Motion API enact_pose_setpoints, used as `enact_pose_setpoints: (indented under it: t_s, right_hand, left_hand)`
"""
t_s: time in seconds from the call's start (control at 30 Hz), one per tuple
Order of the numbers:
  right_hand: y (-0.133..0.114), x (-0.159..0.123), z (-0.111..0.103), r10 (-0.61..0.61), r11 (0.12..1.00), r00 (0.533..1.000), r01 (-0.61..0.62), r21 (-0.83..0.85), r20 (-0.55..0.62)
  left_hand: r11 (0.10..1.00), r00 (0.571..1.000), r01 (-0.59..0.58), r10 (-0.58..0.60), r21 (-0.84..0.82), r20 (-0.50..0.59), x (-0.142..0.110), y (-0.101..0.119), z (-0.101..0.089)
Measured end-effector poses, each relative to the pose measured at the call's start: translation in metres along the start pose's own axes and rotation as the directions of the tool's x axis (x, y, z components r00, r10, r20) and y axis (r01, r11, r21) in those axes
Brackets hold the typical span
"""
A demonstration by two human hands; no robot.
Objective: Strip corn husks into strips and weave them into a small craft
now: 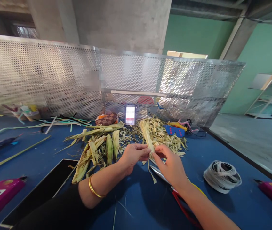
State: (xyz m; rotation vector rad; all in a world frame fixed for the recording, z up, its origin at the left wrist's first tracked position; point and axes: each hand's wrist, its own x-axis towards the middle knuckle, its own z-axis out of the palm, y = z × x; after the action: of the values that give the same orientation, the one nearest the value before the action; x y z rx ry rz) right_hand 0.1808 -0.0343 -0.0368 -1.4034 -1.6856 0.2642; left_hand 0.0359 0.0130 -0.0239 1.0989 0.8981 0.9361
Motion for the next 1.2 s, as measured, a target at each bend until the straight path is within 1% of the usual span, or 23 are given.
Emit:
enact_pose_setpoints:
  t_s: [0.2,0.33,0.4,0.47,0.57,0.63,0.7,0.8,0.87,1.0,1.07,1.13,1.2]
  right_hand:
    - [0.001,0.0,0.002,0.002,1.0,1.0,-0.002,-0.011,-0.01]
    - [0.003,-0.001,0.003,0.029,0.998,1.0,-0.029,-0.059,0.009]
    - [0.005,0.0,0.002,0.049,0.998,0.999,-0.048,-0.045,0.01]
    - [0.006,0.002,0.001,0.079,0.997,0.996,-0.078,0.028,-0.029]
    - [0.006,0.005,-0.002,0.175,0.965,0.98,-0.152,0.214,-0.094]
    - [0.006,0.006,-0.003,0.238,0.921,0.967,-0.197,0.335,-0.086]
    - [0.006,0.007,-0.003,0.265,0.887,0.963,-0.22,0.405,-0.058]
    - [0.006,0.007,-0.002,0.25,0.887,0.967,-0.215,0.409,-0.035]
    - [0.005,0.006,-0.001,0.227,0.892,0.974,-0.199,0.407,-0.021]
    - [0.002,0.006,-0.002,0.198,0.87,0.98,-0.188,0.455,0.027]
    - [0.0,0.006,-0.004,0.207,0.849,0.978,-0.197,0.49,0.033]
    - [0.0,0.007,-0.008,0.24,0.826,0.97,-0.214,0.522,0.018]
    - [0.002,0.009,-0.013,0.303,0.789,0.953,-0.237,0.567,-0.024]
  left_hand:
    - [0.999,1.0,-0.019,0.019,0.027,-0.01,0.001,-0.003,0.001]
    - [0.995,0.998,-0.052,0.055,0.082,-0.037,-0.003,-0.002,0.004]
    - [0.992,0.997,-0.066,0.07,0.105,-0.036,-0.004,0.0,0.005]
    - [0.994,0.998,-0.052,0.056,0.096,-0.039,-0.005,0.001,0.005]
    - [1.0,0.999,0.016,-0.015,0.01,-0.047,-0.004,0.002,0.004]
    - [0.997,0.998,0.056,-0.058,-0.044,-0.038,-0.003,0.002,0.003]
    - [0.994,0.996,0.083,-0.084,-0.067,-0.003,-0.002,0.001,0.002]
    - [0.988,0.991,0.118,-0.112,-0.095,0.07,-0.001,-0.001,0.001]
    - [0.987,0.989,0.129,-0.121,-0.093,0.087,-0.001,-0.003,0.0]
    - [0.995,0.995,0.098,-0.098,-0.009,0.029,0.002,-0.009,-0.001]
    - [0.997,0.997,0.079,-0.079,0.009,0.011,0.005,-0.013,-0.002]
    - [0.997,0.997,0.073,-0.073,0.008,0.011,0.008,-0.016,-0.003]
    - [0.997,0.997,0.076,-0.076,-0.001,0.015,0.011,-0.018,-0.005]
